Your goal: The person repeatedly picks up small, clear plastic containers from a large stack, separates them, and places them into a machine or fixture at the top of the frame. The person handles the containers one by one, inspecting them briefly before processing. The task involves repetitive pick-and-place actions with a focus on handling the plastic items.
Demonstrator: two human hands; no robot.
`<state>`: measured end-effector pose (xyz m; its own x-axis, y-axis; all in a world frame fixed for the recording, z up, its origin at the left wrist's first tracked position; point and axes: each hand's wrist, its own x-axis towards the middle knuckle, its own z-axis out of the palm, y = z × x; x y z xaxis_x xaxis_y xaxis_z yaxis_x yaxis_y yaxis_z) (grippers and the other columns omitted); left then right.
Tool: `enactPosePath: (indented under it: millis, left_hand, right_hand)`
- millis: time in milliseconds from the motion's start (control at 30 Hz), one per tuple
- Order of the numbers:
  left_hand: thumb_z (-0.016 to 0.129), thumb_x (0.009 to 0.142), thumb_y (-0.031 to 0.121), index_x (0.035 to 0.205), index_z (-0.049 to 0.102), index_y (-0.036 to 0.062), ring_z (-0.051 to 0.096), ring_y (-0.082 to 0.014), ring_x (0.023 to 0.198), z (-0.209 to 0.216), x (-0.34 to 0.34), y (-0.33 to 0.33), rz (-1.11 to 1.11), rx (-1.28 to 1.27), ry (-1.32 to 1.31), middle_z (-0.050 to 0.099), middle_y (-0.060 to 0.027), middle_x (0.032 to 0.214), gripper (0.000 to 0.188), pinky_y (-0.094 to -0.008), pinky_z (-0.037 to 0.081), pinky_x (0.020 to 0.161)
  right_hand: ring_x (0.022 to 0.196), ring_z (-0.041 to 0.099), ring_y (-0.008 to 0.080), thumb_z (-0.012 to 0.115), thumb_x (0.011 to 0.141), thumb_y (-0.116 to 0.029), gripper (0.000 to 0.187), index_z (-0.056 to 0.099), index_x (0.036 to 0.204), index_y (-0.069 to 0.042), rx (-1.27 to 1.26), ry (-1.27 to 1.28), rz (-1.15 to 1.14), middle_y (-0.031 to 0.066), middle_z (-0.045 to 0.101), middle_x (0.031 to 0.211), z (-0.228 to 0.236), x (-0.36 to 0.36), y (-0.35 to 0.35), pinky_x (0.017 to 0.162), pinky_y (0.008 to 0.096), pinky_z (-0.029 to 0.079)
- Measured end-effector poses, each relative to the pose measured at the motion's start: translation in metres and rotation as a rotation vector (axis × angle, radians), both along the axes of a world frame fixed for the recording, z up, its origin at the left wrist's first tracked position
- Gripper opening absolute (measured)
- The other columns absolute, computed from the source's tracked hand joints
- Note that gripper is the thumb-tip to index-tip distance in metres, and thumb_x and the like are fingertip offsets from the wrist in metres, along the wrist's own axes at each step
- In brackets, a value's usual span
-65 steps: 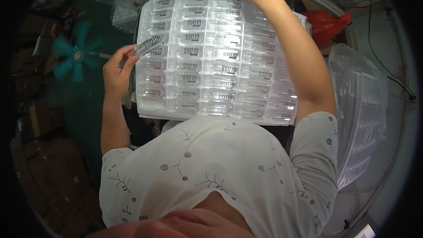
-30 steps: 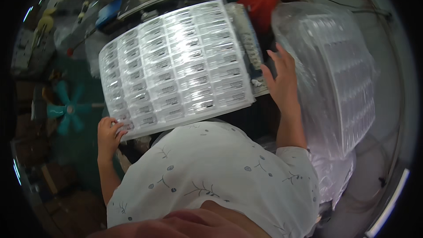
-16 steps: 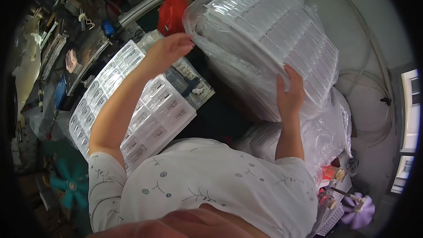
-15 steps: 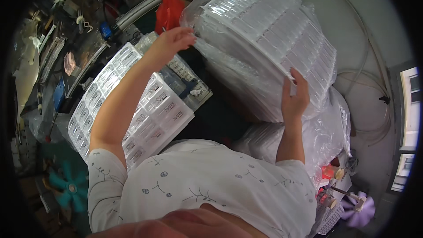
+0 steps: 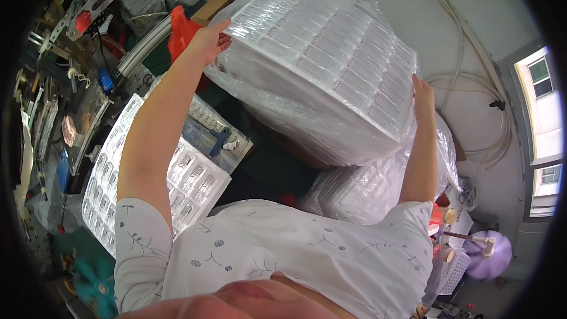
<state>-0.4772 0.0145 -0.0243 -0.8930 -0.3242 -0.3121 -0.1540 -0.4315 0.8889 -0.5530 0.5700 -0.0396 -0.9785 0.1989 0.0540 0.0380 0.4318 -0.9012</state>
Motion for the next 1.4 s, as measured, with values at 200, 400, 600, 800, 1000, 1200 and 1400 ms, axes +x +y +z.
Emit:
enactPosePath:
  millis: [200, 400, 600, 800, 1000, 1200, 1400]
  left_hand:
    - [0.066, 0.084, 0.015, 0.107, 0.056, -0.0007, 0.059, -0.0179, 0.086, 0.014, -0.013, 0.011, -0.022, -0.071, 0.082, 0.06, -0.0085, 0.099, 0.029, -0.0316, 0.051, 0.079]
    - [0.064, 0.082, 0.007, 0.108, 0.056, -0.005, 0.063, -0.0247, 0.086, 0.005, -0.016, 0.014, -0.048, 0.022, 0.078, 0.063, -0.0143, 0.096, 0.029, -0.036, 0.056, 0.075]
    - [0.066, 0.079, 0.004, 0.108, 0.056, -0.0077, 0.065, -0.029, 0.083, 0.005, -0.011, 0.029, -0.035, 0.023, 0.147, 0.062, -0.0177, 0.102, 0.033, -0.0397, 0.057, 0.072]
    - [0.069, 0.075, 0.003, 0.101, 0.058, -0.0108, 0.067, -0.0301, 0.077, 0.032, -0.012, 0.037, 0.041, -0.084, 0.201, 0.063, -0.0212, 0.097, 0.031, -0.0393, 0.058, 0.064]
    - [0.067, 0.075, 0.002, 0.099, 0.06, -0.0103, 0.067, -0.0303, 0.075, 0.087, 0.033, 0.029, 0.059, -0.142, 0.268, 0.064, -0.0204, 0.094, 0.028, -0.0368, 0.058, 0.067]
    - [0.07, 0.074, 0.004, 0.095, 0.064, -0.0075, 0.067, -0.025, 0.076, 0.1, 0.157, 0.022, 0.128, -0.138, 0.43, 0.066, -0.0164, 0.095, 0.024, -0.0355, 0.058, 0.068]
    - [0.077, 0.071, 0.018, 0.103, 0.053, -0.0008, 0.061, -0.0158, 0.076, 0.062, 0.327, 0.012, 0.321, -0.372, 0.222, 0.062, -0.0121, 0.089, 0.044, -0.0283, 0.049, 0.065]
  right_hand:
    - [0.085, 0.059, 0.0156, 0.059, 0.089, -0.034, 0.037, 0.063, 0.099, 0.001, -0.219, -0.027, -0.01, 0.0057, 0.064, 0.094, 0.02, -0.041, 0.002, 0.077, 0.028, 0.045]
    - [0.097, 0.062, 0.0246, 0.064, 0.086, -0.029, 0.04, 0.058, 0.11, 0.002, -0.573, -0.096, 0.038, 0.0121, 0.064, 0.104, 0.018, -0.09, 0.007, 0.084, 0.0352, 0.05]
    - [0.104, 0.059, 0.0295, 0.07, 0.083, -0.028, 0.05, 0.055, 0.117, 0.005, -0.535, -0.282, 0.073, 0.0192, 0.06, 0.113, 0.044, -0.098, -0.018, 0.089, 0.0398, 0.048]
    - [0.097, 0.061, 0.025, 0.077, 0.076, -0.02, 0.049, 0.058, 0.112, 0.007, -0.416, -0.081, -0.033, 0.0161, 0.062, 0.109, 0.045, -0.111, 0.0, 0.087, 0.0359, 0.046]
    - [0.091, 0.061, 0.0245, 0.077, 0.075, -0.022, 0.049, 0.058, 0.109, 0.007, -0.248, 0.179, 0.046, 0.0139, 0.063, 0.103, 0.101, -0.078, -0.06, 0.083, 0.0347, 0.047]
    - [0.114, 0.052, 0.0212, 0.073, 0.08, -0.026, 0.057, 0.051, 0.121, 0.007, -0.143, 0.261, 0.175, 0.0137, 0.059, 0.118, 0.109, -0.064, -0.036, 0.102, 0.0326, 0.036]
    - [0.094, 0.064, 0.031, 0.064, 0.086, -0.013, 0.044, 0.048, 0.122, 0.007, -0.308, 0.043, 0.522, 0.019, 0.062, 0.107, 0.123, 0.033, -0.164, 0.079, 0.0422, 0.055]
